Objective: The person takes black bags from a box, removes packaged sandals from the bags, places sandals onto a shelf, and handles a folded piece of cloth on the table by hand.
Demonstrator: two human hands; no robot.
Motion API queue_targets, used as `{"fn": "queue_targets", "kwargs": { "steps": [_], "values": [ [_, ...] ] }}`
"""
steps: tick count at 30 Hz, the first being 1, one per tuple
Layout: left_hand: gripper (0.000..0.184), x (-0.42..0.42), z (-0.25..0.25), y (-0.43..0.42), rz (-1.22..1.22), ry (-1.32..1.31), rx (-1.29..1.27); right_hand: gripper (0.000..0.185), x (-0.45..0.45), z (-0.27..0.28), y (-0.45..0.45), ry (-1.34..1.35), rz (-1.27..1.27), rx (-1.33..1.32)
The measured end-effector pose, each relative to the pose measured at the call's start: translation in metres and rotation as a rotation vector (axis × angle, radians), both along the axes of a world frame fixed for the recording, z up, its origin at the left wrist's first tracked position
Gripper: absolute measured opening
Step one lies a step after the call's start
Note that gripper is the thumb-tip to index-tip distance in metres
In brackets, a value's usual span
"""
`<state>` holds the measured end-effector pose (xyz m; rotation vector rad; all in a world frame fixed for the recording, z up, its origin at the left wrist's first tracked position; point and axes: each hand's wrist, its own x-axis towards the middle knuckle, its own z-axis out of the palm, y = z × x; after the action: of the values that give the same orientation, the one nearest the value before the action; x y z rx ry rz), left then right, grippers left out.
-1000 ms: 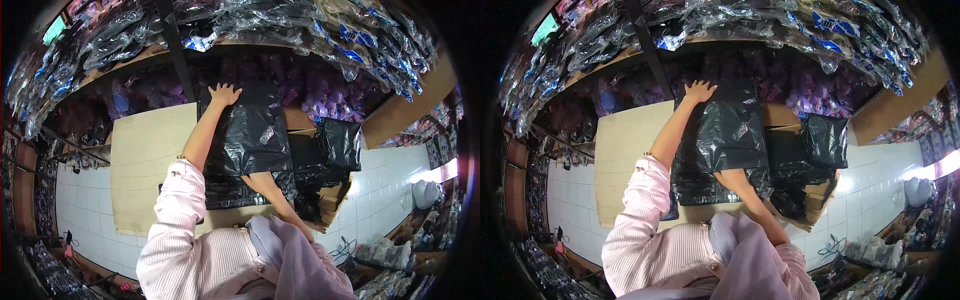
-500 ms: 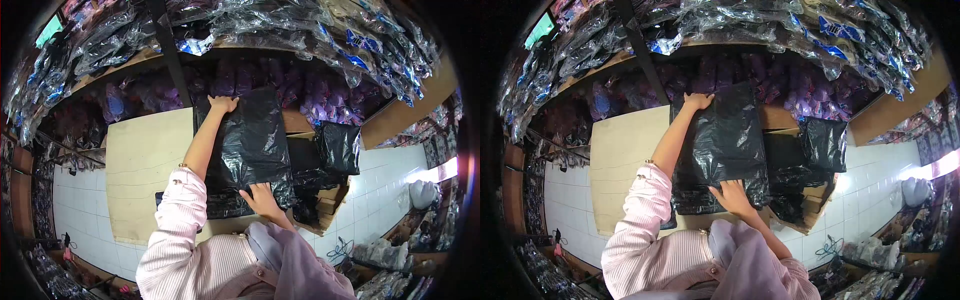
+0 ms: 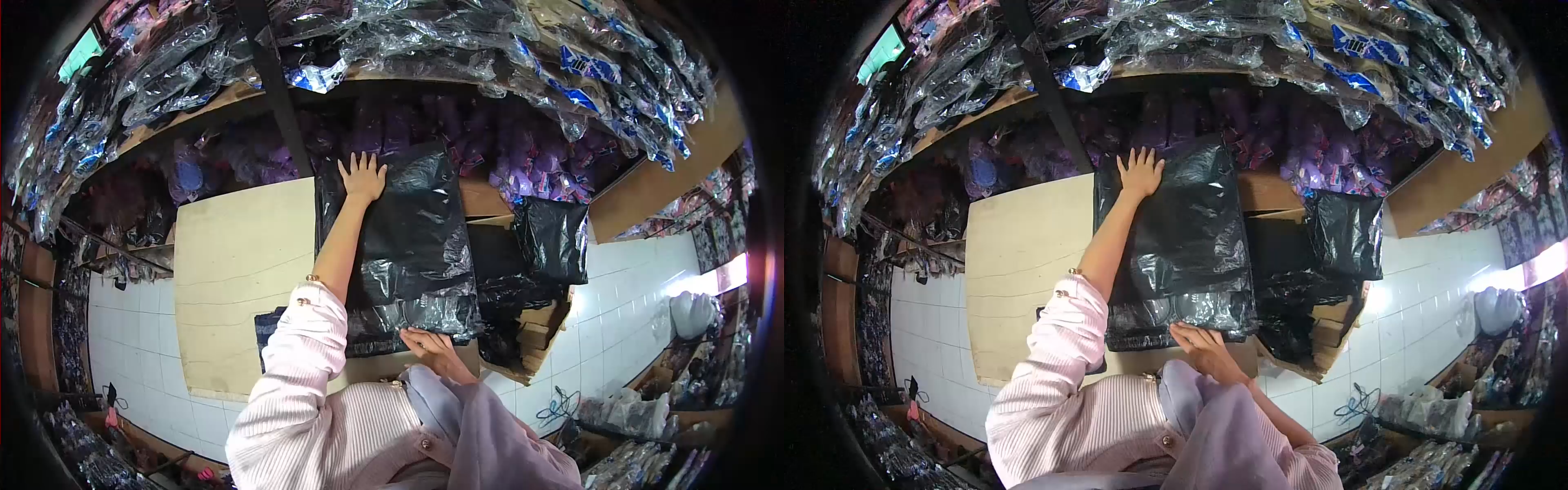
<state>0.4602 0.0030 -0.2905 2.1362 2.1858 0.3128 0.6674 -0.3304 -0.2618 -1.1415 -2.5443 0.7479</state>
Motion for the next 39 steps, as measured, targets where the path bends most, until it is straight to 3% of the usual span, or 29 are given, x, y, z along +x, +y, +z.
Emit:
{"fn": "queue_targets", "kwargs": {
  "steps": [5,7,9,12,18,25,27,30,34,39],
  "values": [
    [0.056,-0.017,0.021,-0.016,-0.097,-0.128,0.098,0.043,-0.006,0.006,0.006,0.225,-0.123,0.115],
    [0.057,-0.029,0.039,-0.040,-0.096,-0.121,-0.032,0.043,-0.011,0.004,0.016,0.184,-0.232,0.266],
    [0.063,-0.043,0.041,-0.053,-0.072,-0.054,-0.203,0.027,-0.014,0.002,0.025,0.204,-0.234,0.338],
    [0.064,-0.054,0.033,-0.063,-0.055,-0.075,-0.258,0.006,-0.019,-0.004,0.029,0.293,-0.249,0.433],
    [0.072,-0.055,0.021,-0.055,-0.064,-0.008,-0.341,0.009,-0.012,-0.016,0.020,0.344,-0.181,0.420],
    [0.070,-0.044,0.028,-0.061,-0.024,0.163,-0.348,0.012,-0.006,-0.011,-0.017,0.311,-0.137,0.367],
    [0.066,-0.041,0.026,-0.068,-0.030,0.195,-0.210,0.012,-0.005,-0.009,-0.026,0.303,-0.126,0.363],
    [0.044,-0.036,0.021,-0.081,-0.053,0.171,0.273,0.012,-0.004,-0.007,-0.041,0.302,-0.112,0.326],
    [0.041,-0.027,0.024,-0.096,-0.104,0.058,0.359,0.011,-0.004,0.001,-0.059,0.325,-0.125,0.262],
    [0.044,-0.019,0.027,-0.122,-0.132,-0.035,0.248,0.011,0.000,0.005,-0.076,0.308,-0.114,0.213]
  ]
}}
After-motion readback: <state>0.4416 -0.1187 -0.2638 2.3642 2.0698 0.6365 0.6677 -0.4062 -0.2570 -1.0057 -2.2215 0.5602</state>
